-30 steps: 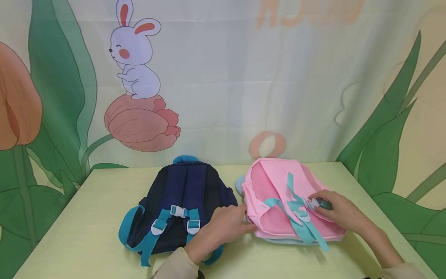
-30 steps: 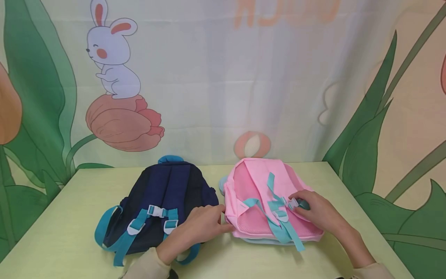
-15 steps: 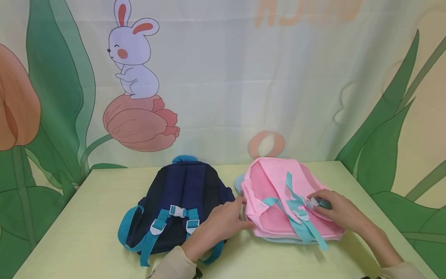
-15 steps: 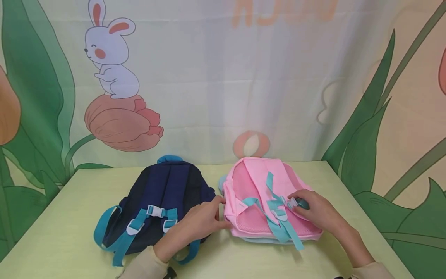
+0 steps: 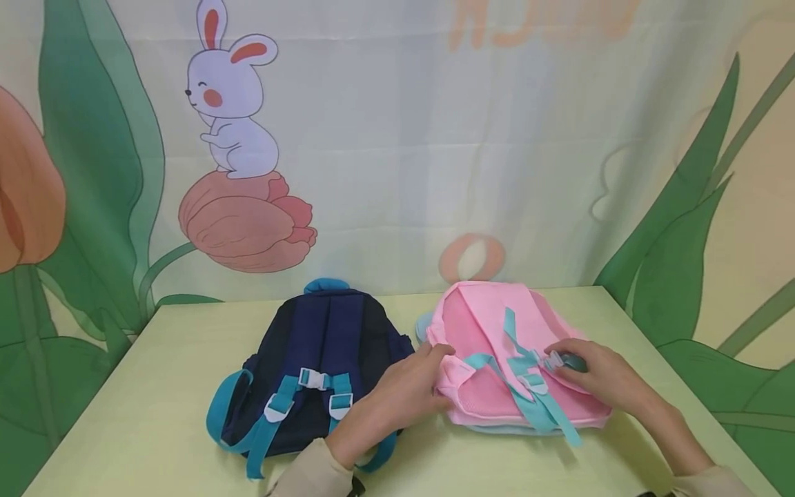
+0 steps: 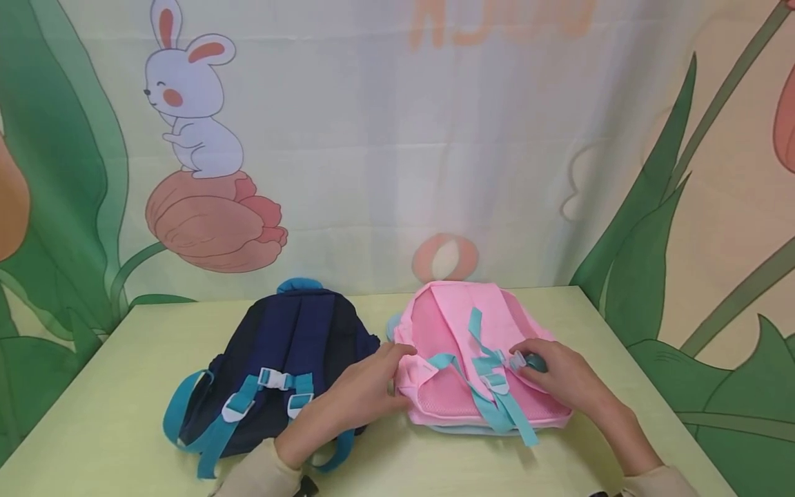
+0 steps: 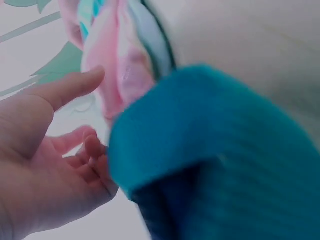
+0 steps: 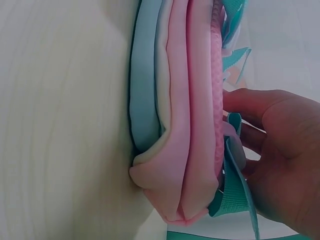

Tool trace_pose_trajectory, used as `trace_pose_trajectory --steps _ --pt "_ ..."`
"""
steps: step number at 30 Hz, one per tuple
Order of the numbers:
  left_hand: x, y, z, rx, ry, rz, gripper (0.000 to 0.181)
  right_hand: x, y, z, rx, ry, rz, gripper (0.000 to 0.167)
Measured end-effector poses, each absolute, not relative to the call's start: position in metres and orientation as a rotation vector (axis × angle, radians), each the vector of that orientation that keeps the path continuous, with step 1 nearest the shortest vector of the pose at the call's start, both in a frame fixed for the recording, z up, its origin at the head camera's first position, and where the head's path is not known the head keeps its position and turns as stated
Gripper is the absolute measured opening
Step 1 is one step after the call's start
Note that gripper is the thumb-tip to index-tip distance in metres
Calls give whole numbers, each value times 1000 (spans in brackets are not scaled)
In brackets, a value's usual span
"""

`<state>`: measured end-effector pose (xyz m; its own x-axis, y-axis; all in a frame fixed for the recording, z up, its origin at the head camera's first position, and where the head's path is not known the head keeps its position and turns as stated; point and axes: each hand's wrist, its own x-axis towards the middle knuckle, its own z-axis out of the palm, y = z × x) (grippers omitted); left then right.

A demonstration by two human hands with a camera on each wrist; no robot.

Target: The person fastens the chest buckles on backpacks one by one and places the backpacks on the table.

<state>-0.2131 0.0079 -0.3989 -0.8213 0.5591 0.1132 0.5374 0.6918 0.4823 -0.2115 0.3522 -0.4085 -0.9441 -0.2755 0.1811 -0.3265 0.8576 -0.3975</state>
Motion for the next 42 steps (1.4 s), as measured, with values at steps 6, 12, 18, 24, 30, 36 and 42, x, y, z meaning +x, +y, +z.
trace_pose_trajectory --steps 6,12,18,24,30,36,42 --pt "-215 16 -385 1119 2784 646 61 -212 351 -408 574 -2882 671 27" --pt "-215 29 -366 1174 2662 647 52 -214 350 -409 639 -2870 656 27" --pt "-220 59 -363 1297 2736 568 43 -214 350 -409 646 -2874 593 30" --pt "-225 89 -375 1275 2810 554 42 -213 348 -412 662 -2847 582 29" --pt "-234 104 -383 1215 2845 648 41 -211 349 -412 642 -2854 549 29" --pt "-242 116 -393 1160 2837 710 43 -211 351 -411 634 -2856 533 30" --pt "-246 125 -407 1059 2834 676 46 -210 351 -410 623 -2854 508 30"
